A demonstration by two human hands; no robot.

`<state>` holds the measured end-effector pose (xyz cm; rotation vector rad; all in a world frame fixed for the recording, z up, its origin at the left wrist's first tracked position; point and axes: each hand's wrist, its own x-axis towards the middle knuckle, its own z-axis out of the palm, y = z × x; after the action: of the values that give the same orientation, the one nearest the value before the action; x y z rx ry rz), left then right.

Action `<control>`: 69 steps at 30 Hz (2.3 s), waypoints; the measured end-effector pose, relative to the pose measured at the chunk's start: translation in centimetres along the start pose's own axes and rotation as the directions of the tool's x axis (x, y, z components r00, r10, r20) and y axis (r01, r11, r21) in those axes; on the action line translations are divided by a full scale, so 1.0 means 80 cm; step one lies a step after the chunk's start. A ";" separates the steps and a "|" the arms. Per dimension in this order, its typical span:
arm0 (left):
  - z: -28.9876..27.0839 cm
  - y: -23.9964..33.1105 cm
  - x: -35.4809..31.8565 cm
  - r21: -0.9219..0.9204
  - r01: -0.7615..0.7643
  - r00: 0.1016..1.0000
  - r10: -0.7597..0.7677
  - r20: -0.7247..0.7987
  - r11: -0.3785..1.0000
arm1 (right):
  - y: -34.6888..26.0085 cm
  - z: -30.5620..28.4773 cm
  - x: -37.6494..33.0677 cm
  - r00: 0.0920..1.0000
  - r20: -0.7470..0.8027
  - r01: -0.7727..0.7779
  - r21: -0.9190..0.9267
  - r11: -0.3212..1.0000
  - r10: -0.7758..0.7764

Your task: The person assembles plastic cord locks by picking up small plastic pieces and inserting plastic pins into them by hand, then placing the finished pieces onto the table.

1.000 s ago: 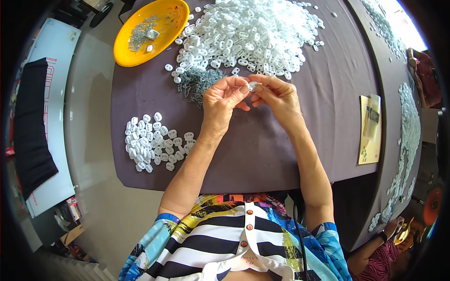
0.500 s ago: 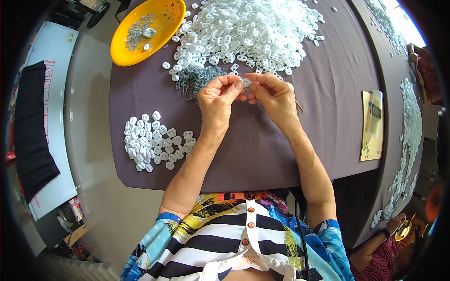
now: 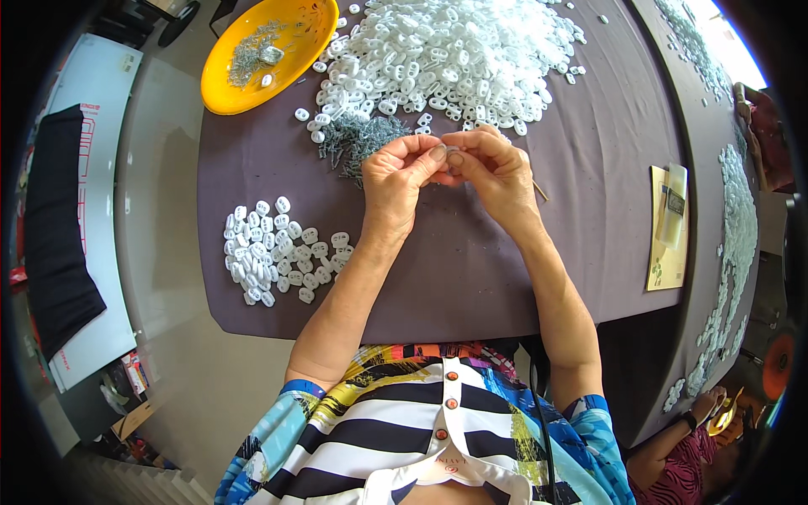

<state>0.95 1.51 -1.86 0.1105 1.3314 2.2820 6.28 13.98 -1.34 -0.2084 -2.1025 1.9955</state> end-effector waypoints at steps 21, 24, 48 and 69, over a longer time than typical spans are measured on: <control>-0.004 0.001 -0.001 -0.057 0.056 0.998 -0.054 0.031 0.997 | -0.008 -0.004 -0.003 0.995 0.025 -0.101 0.093 0.991 0.099; -0.004 0.001 -0.001 -0.002 0.041 0.999 -0.041 -0.007 0.999 | -0.006 -0.005 -0.001 0.979 -0.026 -0.185 0.301 0.936 0.202; -0.001 0.010 -0.006 -0.061 0.031 0.998 -0.027 0.054 0.998 | -0.006 -0.010 -0.002 0.954 0.164 -0.297 0.598 0.744 0.249; 0.004 0.006 -0.007 0.054 0.037 0.999 -0.036 -0.026 0.998 | -0.010 -0.007 -0.002 0.983 -0.038 -0.157 0.320 0.934 0.179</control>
<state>1.33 1.29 -1.18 0.0757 1.3968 2.2247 6.63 14.41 -0.53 -0.4019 -1.7428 2.3540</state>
